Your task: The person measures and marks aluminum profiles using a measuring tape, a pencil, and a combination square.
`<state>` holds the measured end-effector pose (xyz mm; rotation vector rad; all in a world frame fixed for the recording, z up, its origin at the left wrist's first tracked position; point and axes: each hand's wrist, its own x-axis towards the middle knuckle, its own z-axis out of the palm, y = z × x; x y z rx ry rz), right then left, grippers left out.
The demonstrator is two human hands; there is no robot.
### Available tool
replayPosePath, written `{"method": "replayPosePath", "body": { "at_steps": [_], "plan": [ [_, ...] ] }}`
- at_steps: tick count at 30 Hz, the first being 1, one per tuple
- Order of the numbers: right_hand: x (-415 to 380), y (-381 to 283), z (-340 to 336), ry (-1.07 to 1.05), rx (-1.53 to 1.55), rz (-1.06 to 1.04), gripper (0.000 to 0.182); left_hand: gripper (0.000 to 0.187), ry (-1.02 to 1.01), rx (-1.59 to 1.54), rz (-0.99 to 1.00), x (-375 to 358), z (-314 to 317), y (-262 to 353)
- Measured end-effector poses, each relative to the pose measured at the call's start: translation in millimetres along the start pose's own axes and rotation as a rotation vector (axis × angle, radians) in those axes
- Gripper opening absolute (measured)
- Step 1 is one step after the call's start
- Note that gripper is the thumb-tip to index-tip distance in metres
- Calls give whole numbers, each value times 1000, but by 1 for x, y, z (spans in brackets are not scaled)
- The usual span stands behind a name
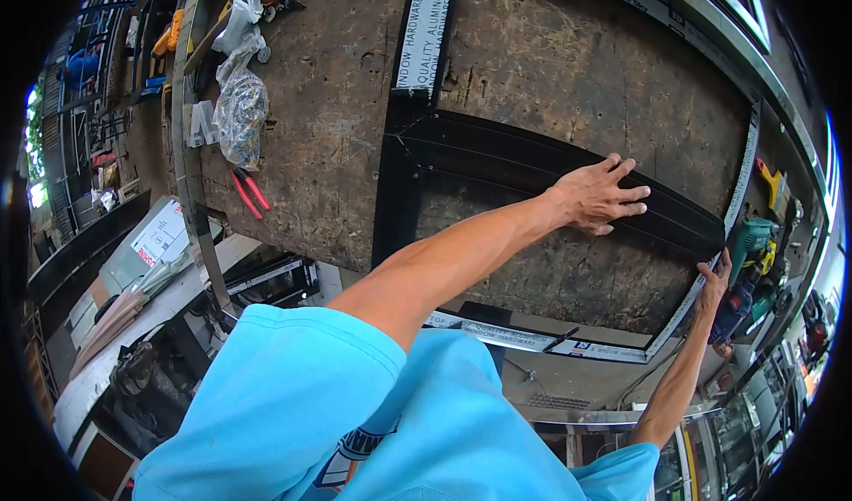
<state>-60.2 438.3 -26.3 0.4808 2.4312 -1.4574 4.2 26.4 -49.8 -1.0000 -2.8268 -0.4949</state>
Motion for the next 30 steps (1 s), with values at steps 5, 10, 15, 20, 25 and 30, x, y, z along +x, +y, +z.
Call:
{"method": "replayPosePath", "body": {
  "at_steps": [5, 10, 15, 20, 25, 30],
  "plan": [
    [-10, -25, 15, -8, -200, -172, 77, 66, 1, 59, -9, -4, -4, -3],
    [1, -4, 6, 97, -114, -150, 75, 77, -135, -22, -38, 5, -17, 2],
    [10, 20, 11, 198, -201, -202, 74, 74, -161, 20, -15, 9, -21, 7],
    [7, 25, 13, 205, -267, -150, 81, 78, -147, -35, -61, 15, -27, 19],
    [-3, 12, 14, 204, -268, -106, 82, 75, -182, -26, -58, 18, -30, 23],
    [-4, 13, 12, 192, -253, -115, 83, 73, -134, -17, -75, 17, -24, 25]
  ]
}}
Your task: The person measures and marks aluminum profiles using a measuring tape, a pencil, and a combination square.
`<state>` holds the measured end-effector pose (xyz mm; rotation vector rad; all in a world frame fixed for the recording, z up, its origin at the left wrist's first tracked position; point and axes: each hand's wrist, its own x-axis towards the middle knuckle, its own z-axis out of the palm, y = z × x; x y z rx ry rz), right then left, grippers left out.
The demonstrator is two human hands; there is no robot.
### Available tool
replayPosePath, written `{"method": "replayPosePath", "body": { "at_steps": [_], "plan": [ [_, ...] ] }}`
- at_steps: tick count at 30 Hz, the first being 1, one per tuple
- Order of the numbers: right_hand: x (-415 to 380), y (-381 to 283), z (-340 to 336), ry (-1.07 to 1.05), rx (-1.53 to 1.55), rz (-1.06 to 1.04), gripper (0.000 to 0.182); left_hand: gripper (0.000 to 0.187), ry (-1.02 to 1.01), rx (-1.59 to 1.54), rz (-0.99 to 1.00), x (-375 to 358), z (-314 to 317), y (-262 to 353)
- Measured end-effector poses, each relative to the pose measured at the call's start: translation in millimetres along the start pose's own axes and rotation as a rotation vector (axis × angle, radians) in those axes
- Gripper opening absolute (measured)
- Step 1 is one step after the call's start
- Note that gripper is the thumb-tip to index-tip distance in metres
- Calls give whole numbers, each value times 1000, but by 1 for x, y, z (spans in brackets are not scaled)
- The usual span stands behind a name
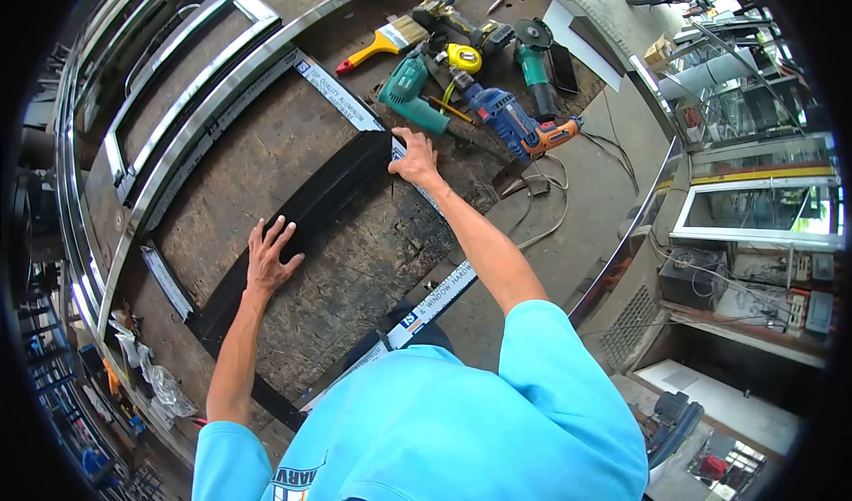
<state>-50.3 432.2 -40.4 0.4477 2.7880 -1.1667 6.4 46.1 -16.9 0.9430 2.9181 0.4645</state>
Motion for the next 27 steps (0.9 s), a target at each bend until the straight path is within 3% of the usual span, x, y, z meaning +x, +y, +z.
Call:
{"method": "replayPosePath", "body": {
  "at_steps": [12, 14, 16, 18, 20, 22, 25, 27],
  "plan": [
    [3, -7, -5, -70, -49, 52, 86, 71, 11, -36, -48, -3, -2, 6],
    [11, 4, -9, -90, -50, -54, 76, 71, -11, -33, -78, -2, -3, 9],
    [32, 8, -54, -250, 218, -37, 51, 73, -62, -21, -130, -1, -7, 14],
    [33, 14, -79, 244, 25, -227, 28, 71, -18, -51, -139, 1, -7, 18],
    [43, 33, -99, 386, -225, -177, 22, 68, -12, -17, -164, 4, -14, 28],
    [52, 51, -110, 297, -428, -152, 21, 67, -94, 14, -191, 8, -18, 29],
    [57, 61, -106, 106, -534, -321, 17, 62, -136, 71, -220, 8, -19, 33],
    [60, 55, -94, 105, -551, -282, 17, 61, -118, 93, -240, 9, -15, 36]
  ]
}}
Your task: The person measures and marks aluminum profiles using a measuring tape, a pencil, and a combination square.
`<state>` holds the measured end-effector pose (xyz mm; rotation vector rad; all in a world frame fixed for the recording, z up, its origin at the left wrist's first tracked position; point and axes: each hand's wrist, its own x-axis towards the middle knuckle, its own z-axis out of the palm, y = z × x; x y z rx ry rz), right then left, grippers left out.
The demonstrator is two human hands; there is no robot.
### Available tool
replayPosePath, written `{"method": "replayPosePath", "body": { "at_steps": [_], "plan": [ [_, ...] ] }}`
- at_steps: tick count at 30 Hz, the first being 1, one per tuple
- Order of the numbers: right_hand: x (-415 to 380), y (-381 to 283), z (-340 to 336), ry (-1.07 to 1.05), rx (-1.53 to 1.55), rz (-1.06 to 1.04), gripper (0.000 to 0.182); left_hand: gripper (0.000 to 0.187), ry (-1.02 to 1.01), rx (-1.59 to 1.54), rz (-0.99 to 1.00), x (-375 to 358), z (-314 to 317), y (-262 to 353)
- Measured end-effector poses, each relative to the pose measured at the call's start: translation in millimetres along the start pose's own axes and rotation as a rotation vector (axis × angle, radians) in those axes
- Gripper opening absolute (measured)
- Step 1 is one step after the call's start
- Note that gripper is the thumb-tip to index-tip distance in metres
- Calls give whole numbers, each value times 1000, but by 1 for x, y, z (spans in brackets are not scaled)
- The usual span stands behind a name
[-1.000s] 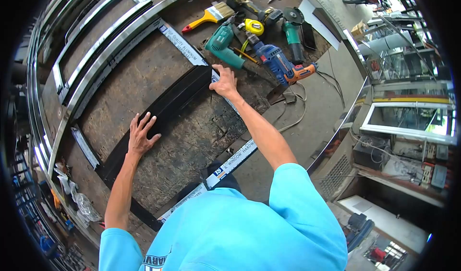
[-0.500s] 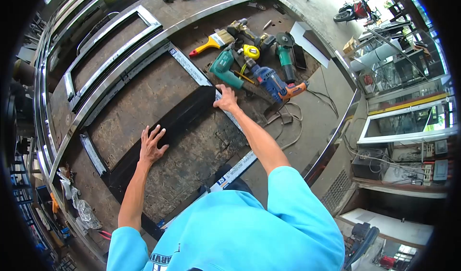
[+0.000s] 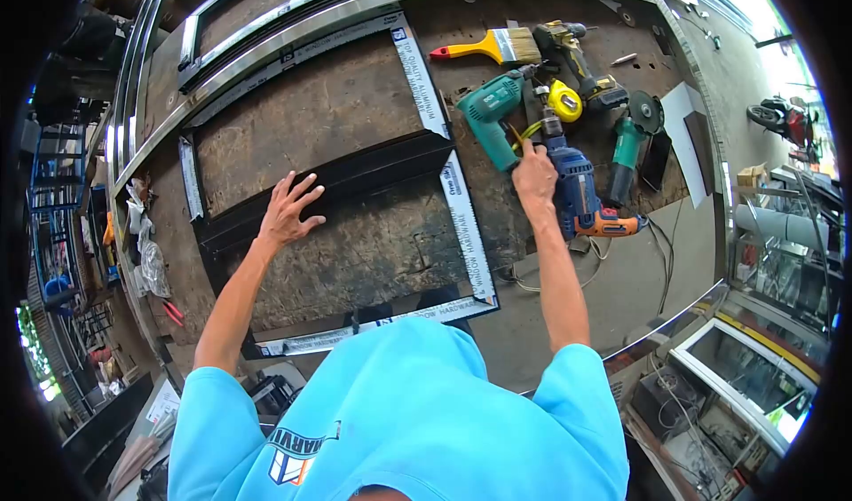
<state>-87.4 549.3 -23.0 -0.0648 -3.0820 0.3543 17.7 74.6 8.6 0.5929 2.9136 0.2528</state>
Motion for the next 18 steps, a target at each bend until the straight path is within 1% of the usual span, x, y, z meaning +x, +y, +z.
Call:
{"method": "replayPosePath", "body": {
  "at_steps": [1, 3, 5, 6, 8, 9, 11, 12, 13, 14, 15, 16, 18],
  "plan": [
    [2, 0, 2, 4, -23, 59, 17, 60, 8, 15, -2, 1, 2, 0],
    [10, 5, 11, -77, -91, 79, 18, 58, 36, 23, 26, 2, 6, 1],
    [12, 1, -17, -108, -118, 16, 17, 57, 77, 46, -4, -1, 10, 4],
    [13, 0, -34, -108, -121, 22, 17, 56, 75, 60, -4, 0, 7, 8],
    [5, 2, -61, 114, 18, 141, 24, 57, 86, 61, -12, -3, 6, 12],
    [-2, 5, -67, 121, 2, 152, 24, 58, 100, 64, -10, -1, 6, 13],
    [-16, 18, -88, 132, 666, 328, 32, 64, 100, 62, -6, -2, 10, 12],
    [-22, 26, -90, 97, 1136, 382, 37, 64, 104, 65, -1, -5, 16, 8],
    [-26, 40, -86, 27, 1339, 463, 33, 65, 107, 77, -5, -3, 17, 9],
    [-27, 50, -81, 110, 1424, 476, 34, 65, 122, 74, 1, -1, 21, 12],
    [-26, 45, -82, 181, 1518, 488, 36, 65, 110, 75, -14, -2, 18, 15],
    [-18, 49, -78, 176, 1529, 475, 36, 66, 97, 82, -35, -4, 14, 16],
    [6, 64, -64, 221, 1107, 279, 42, 66, 76, 71, -66, -5, 10, 20]
  ]
}}
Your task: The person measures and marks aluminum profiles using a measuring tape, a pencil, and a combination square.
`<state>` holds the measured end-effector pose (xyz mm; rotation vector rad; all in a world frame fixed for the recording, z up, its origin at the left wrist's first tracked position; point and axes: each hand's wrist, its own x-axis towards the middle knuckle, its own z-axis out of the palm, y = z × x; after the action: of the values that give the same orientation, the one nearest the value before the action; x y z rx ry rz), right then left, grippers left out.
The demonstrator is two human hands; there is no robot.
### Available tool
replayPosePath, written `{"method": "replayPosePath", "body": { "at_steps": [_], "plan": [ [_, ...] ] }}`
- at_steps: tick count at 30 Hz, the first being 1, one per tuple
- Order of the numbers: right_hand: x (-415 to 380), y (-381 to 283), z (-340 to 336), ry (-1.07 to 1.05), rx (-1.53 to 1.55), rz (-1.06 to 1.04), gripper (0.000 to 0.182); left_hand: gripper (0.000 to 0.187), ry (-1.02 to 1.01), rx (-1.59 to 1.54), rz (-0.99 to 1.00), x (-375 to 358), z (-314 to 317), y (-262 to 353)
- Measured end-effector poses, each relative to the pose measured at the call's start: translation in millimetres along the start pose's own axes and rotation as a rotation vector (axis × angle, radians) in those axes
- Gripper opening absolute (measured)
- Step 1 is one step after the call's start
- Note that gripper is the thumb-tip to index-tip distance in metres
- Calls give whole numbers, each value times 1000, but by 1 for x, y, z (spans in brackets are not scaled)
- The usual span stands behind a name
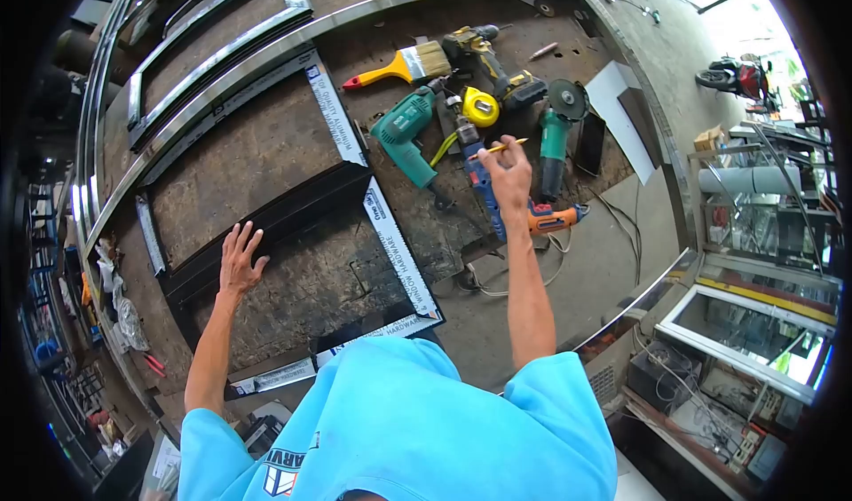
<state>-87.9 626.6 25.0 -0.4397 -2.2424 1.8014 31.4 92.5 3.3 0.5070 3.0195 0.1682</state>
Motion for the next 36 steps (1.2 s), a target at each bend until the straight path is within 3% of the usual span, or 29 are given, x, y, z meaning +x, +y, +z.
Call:
{"method": "replayPosePath", "body": {
  "at_steps": [1, 2, 4, 5, 7, 10, 11, 13, 14, 16, 20, 26, 27, 30, 32, 33, 34, 35, 36],
  "plan": [
    [15, 2, 7, 44, 94, 85, 47, 65, -8, -5, -15, 1, -1, 2],
    [32, 4, 16, 122, 35, 14, 47, 65, -3, 5, -21, 1, -2, 5],
    [77, 38, 26, 251, -283, -137, 52, 66, 25, 14, -34, 3, -5, 12],
    [98, 57, 22, 287, -626, -219, 58, 66, 35, 7, -52, 8, -17, 23],
    [127, 78, 28, 352, -753, -149, 64, 65, 83, 46, -39, 7, -22, 27],
    [161, 109, 41, 381, -554, 95, 91, 64, 86, 116, -132, -2, -10, 33],
    [173, 126, 48, 438, -354, 96, 93, 65, 46, 131, -184, -4, -6, 37],
    [174, 99, 67, 516, -226, 321, 90, 69, 131, 173, -224, -7, 20, 37],
    [176, 104, 71, 502, -223, 314, 90, 70, 125, 176, -239, -7, 20, 38],
    [194, 134, 78, 712, -505, 211, 97, 72, 163, 104, -275, -8, 23, 52],
    [210, 128, 89, 692, -478, 258, 101, 72, 302, -103, -347, -10, 10, 95],
    [215, 133, 111, 384, -224, 87, 62, 68, 441, -308, -416, -42, 13, 150],
    [260, 132, 135, 341, -189, 62, 55, 67, 461, -345, -434, -51, 11, 154],
    [198, 132, 111, 292, -109, -13, 38, 51, 585, -415, -548, -75, -4, 165],
    [162, 112, 19, 348, -103, -75, 29, 42, 531, -689, -743, -78, -14, 176],
    [84, 62, 27, 454, -151, -89, 29, 40, 472, -893, -791, -74, -16, 180],
    [23, 9, 47, 25, 417, -176, 3, 45, 370, -1205, -826, -65, -18, 185],
    [-59, -86, 65, -155, -31, -228, 8, 53, 365, -1349, -775, -48, -17, 196],
    [-87, -91, 68, -345, 96, 246, 13, 55, 235, -1469, -707, -28, -37, 207]
  ]
}}
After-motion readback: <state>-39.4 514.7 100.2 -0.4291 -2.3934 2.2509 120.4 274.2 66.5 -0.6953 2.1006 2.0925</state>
